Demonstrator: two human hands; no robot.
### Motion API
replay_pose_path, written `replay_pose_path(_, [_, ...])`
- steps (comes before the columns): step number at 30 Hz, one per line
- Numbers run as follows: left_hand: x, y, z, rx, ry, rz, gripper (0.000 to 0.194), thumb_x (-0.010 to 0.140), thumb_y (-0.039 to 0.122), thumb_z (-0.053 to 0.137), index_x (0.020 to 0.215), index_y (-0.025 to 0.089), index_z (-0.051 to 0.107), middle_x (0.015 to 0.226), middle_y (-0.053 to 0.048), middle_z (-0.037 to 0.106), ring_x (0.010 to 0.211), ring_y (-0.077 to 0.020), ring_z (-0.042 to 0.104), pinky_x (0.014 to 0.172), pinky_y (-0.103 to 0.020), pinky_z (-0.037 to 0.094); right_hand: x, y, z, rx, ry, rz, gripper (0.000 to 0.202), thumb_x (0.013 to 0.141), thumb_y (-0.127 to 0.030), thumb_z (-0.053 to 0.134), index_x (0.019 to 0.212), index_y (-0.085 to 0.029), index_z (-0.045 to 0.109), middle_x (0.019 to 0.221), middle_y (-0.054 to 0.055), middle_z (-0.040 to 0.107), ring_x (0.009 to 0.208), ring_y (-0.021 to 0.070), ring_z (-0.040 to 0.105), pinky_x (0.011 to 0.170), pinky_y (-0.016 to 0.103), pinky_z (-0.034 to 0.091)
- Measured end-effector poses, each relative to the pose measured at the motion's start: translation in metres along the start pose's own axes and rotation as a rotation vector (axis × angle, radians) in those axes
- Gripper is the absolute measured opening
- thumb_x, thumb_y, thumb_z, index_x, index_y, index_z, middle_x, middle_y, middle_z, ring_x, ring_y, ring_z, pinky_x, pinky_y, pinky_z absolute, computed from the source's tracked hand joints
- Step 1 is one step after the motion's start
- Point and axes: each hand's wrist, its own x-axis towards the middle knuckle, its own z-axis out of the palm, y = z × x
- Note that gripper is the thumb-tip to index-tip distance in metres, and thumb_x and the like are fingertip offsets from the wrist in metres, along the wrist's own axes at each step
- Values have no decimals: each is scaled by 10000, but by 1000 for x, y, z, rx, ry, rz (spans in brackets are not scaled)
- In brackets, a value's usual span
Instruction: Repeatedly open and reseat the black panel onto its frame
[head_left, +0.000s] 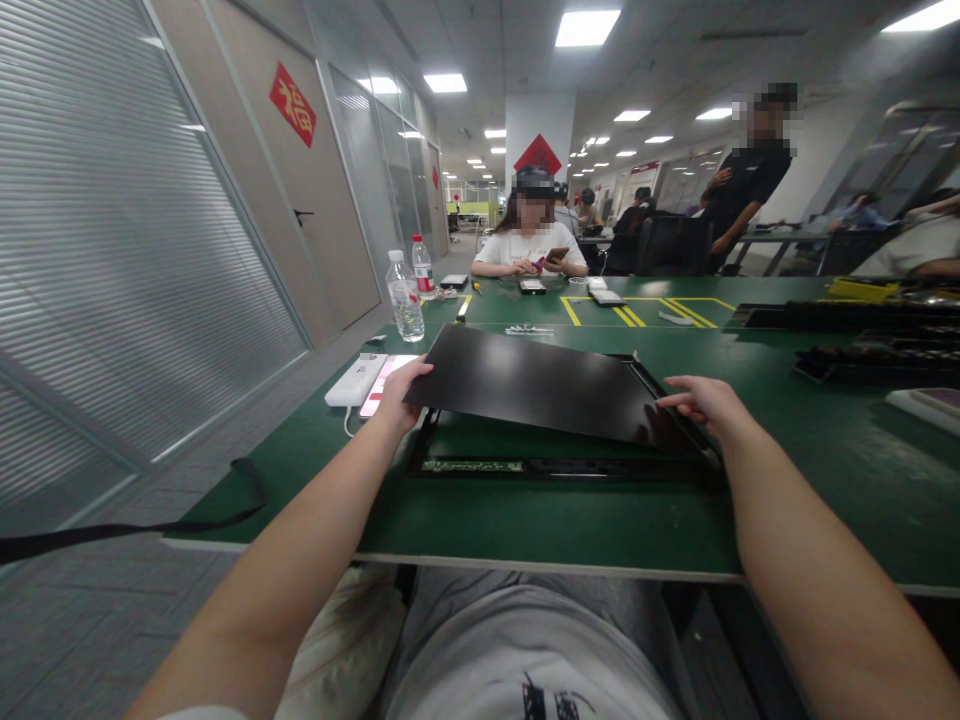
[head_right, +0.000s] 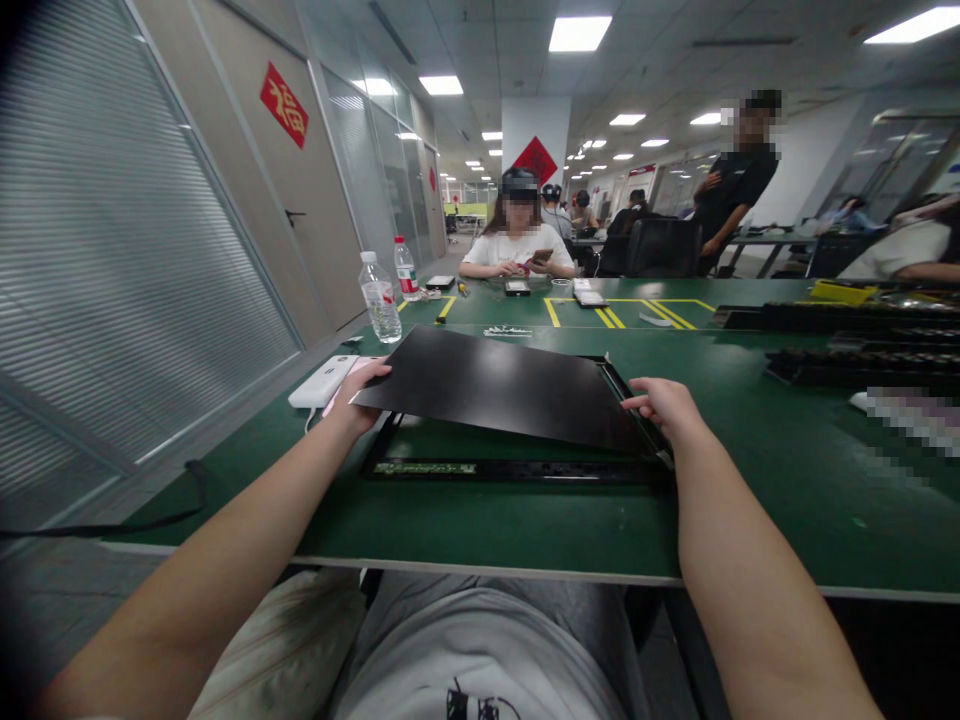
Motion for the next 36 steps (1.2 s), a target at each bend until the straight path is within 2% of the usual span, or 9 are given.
replay_pose_path(7, [0,-2,1,6,44,-1,447,557,174,736,994,98,786,806,-46,778,682,-181,687,605,-242,515,0,0,-3,-78,31,-40,442,854,-223,623,1273,-105,697,696,142,744,395,105,392,338,212,291])
replay_pose_path(11, [-2,-4,4,29,72,-4,483,530,186,754,1003,100,796,820,-54,782,701,-192,693,621,-253,518,5,3,-7,-96,60,-76,412,824,-234,641,1212,-128,730,757,158,766,411,121,430,374,248,363])
replay_pose_path(16, [-2,-9,3,94,71,13,519,496,216,797,1004,112,813,815,-48,781,710,-200,691,622,-259,505,8,7,-8,-101,92,-109,384,798,-243,655,1154,-129,743,709,143,753,402,127,427,367,249,327])
replay_pose_path(22, [-2,-12,2,131,75,-5,469,486,229,797,943,124,815,760,-37,764,651,-182,663,572,-246,469,5,6,-7,-135,102,-132,378,810,-243,597,1138,-124,742,676,125,742,410,119,422,378,231,326])
replay_pose_path(29, [-6,-12,7,165,92,10,386,481,213,801,861,149,805,735,-37,755,662,-207,664,590,-284,479,10,10,-9,-235,158,-154,346,829,-293,590,1092,-142,755,740,124,770,440,134,485,435,255,367])
replay_pose_path(36, [-11,-9,12,199,109,12,294,473,201,784,766,182,774,677,-18,727,686,-233,666,625,-321,499,15,14,-12,-447,185,-215,311,839,-348,599,1064,-219,772,769,57,784,592,182,612,589,302,460])
